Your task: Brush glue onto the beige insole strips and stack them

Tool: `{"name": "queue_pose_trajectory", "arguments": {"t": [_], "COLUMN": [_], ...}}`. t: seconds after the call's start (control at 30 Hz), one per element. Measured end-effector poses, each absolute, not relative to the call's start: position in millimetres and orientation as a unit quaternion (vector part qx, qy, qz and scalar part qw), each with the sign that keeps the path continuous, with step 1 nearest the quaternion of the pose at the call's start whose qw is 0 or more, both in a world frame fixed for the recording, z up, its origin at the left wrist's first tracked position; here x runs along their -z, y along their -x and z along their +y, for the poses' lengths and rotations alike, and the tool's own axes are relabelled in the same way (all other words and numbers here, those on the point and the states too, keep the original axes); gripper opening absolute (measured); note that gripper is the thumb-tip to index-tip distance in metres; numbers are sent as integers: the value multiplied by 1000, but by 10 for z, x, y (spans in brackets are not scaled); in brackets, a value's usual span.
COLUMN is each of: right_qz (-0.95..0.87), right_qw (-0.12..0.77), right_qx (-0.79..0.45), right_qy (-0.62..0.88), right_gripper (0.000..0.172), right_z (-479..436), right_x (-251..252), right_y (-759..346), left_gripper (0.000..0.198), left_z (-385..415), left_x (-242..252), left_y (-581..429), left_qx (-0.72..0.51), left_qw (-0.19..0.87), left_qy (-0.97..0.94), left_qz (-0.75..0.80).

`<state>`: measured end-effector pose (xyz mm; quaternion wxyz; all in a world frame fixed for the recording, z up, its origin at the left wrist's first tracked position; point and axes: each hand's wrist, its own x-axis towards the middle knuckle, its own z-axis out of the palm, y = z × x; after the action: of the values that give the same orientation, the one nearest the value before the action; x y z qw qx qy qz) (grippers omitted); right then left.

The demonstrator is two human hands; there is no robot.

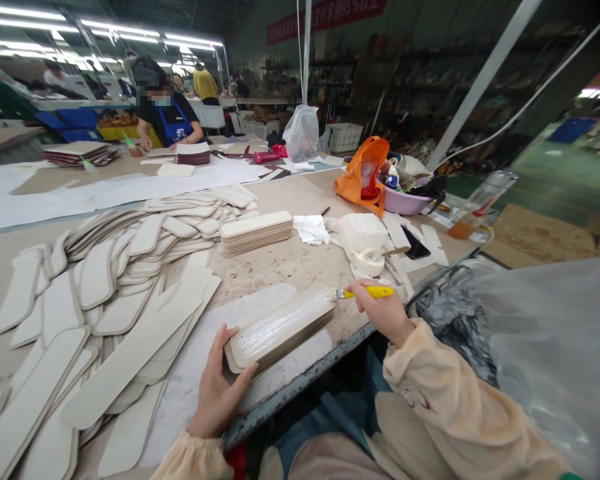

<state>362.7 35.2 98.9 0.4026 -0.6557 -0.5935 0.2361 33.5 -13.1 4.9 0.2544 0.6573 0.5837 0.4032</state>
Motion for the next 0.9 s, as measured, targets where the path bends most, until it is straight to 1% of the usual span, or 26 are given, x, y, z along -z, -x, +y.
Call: {"name": "queue_pose_trajectory", "arguments": {"t": [0.1,0.17,0.23,0.37,0.4,0.47,0.57,0.67,0.73,0.77,0.83,0.9], "right_qz": [-622,-665,-719,-790,-801,-825,-851,-826,-790,-772,-747,-752], "right_qw": [442,446,406,271,254,249,287,363,421,445,470,455], "right_qx": [-173,-131,-96,-62,-57,-55,-119,-236,-271,-264,-206,-116], "right_qy": [622,585,556,547,540,504,424,361,354,369,423,462], "right_gripper": [28,24,24,27,28,28,24,20,19,19,20,21], "right_z": [263,228,215,171,139,52,-92,-163,-160,-147,-94,-6], "right_x": [-992,-951,-880,-723,-695,-672,-717,-798,-825,-822,-775,-675], "right_y": [-3574,-3509,-3421,-3163,-3079,-2897,-2630,-2481,-2515,-2580,-2790,-3047], "left_gripper": [79,79,79,80,81,82,82,83,82,81,79,77], "left_z": [-126,-123,-123,-127,-128,-130,-126,-115,-115,-120,-137,-153], "left_x": [-46,-47,-48,-34,-29,-20,-9,2,4,3,-2,-4], "left_y": [-333,-332,-331,-325,-324,-327,-333,-332,-328,-326,-323,-321], "left_qx": [-403,-402,-400,-405,-407,-412,-421,-427,-423,-420,-415,-415], "left_qw": [252,250,253,257,258,262,278,289,281,274,260,260], "left_qy": [-660,-660,-657,-654,-654,-651,-640,-633,-639,-645,-657,-661], "left_qz": [581,583,587,585,583,581,579,578,578,577,573,568]}}
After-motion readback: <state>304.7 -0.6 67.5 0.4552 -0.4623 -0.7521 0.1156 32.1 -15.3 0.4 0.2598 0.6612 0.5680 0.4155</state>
